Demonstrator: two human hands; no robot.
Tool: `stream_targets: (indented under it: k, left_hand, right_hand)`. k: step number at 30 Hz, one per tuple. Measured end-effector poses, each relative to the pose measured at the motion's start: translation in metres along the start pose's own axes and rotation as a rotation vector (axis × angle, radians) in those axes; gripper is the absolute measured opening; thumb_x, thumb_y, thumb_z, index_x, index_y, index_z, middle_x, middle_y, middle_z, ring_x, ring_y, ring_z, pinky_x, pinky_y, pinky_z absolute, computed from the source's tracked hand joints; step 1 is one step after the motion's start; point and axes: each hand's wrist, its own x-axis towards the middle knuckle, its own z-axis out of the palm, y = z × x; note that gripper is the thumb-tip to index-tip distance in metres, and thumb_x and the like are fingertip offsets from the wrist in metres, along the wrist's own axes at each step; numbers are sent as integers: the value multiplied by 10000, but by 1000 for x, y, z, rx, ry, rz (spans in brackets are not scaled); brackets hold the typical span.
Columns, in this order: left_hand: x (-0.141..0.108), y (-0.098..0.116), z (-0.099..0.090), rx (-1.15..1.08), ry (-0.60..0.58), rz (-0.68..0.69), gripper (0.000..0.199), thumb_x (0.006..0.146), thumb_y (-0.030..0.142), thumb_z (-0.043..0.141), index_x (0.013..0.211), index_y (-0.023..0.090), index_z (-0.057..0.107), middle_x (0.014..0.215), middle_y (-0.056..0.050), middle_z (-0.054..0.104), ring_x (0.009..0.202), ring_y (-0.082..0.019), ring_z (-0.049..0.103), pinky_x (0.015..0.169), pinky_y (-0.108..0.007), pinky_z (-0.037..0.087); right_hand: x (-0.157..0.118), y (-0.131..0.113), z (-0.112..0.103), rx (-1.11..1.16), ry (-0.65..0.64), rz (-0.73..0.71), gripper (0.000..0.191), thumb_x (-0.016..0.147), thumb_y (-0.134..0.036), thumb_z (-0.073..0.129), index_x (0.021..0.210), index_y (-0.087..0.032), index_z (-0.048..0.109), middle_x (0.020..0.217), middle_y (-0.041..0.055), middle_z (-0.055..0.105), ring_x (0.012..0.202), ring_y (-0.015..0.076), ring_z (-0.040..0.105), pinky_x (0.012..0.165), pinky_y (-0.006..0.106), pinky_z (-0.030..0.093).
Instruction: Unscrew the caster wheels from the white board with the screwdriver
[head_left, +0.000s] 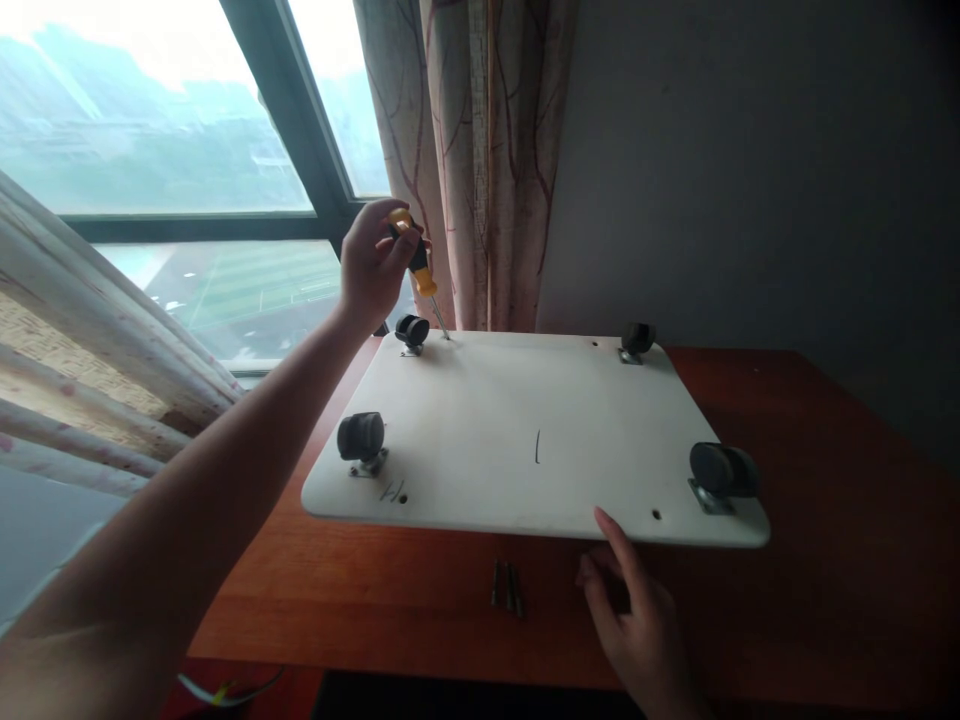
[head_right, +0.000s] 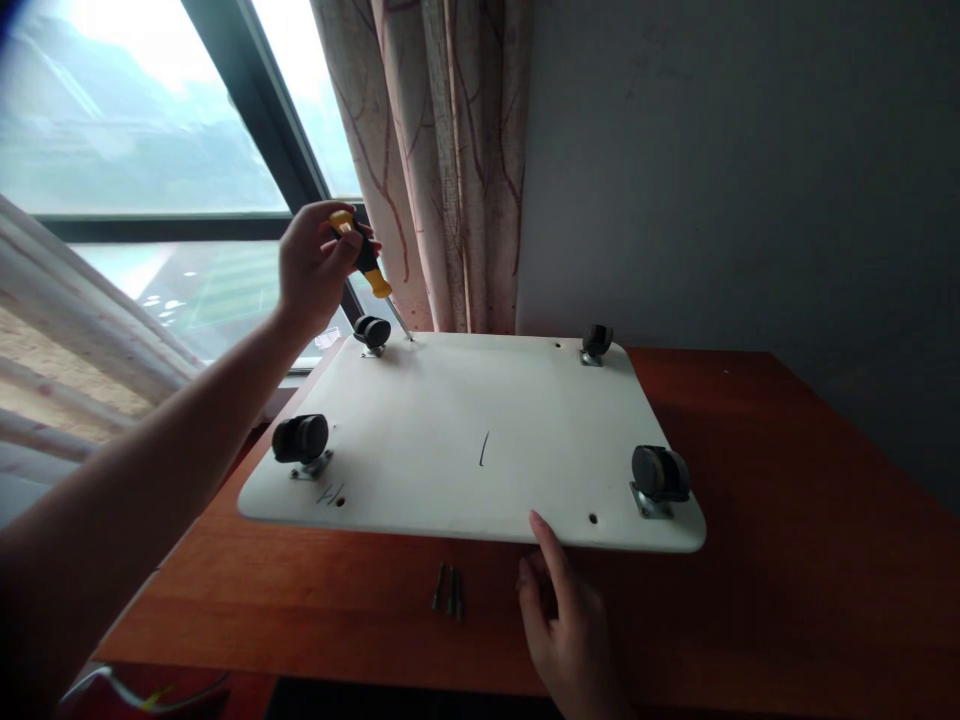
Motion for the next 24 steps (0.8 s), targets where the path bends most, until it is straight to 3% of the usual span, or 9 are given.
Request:
stream_targets:
  k: [8,15,21,24]
  left_hand:
    - [5,-5,4,-78,-59,-74,609,701,622,794,1193,305,627,984,34,705,953,-203,689,851,-403,544]
    - [10,5,13,-12,-141,15,294,797,404,763,1045,265,688,977,3,704,1017,-190,649,870,-371,539]
    - [13,7,12,218,-22,-15,320,679,227,843,932,246,648,797,31,650,715,-125,594,708,-318,510]
    - [12,5,14,246,-9,-21,269,690,217,825,870,256,628,827,14,644,751,-145,607,707,-300,519]
  right_hand:
    - [1,-1,-1,-9,3,-1,502,992,-249,532,1489,-250,462,1129,78,772,851,175,781,734,222,631]
    - [-5,3,2,26,-36,66,483,1003,-281,510,1480,-214,467,981,79,779,852,186,776,766,260,635]
    - [-7,6,3,49,-47,64,492,997,-269,524,1482,-216,460,953,69,772,850,183,770,770,264,631]
    - [-9,7,4,66,-53,88,501,998,-274,523,1491,-216,450,971,74,768,851,180,767,779,265,628]
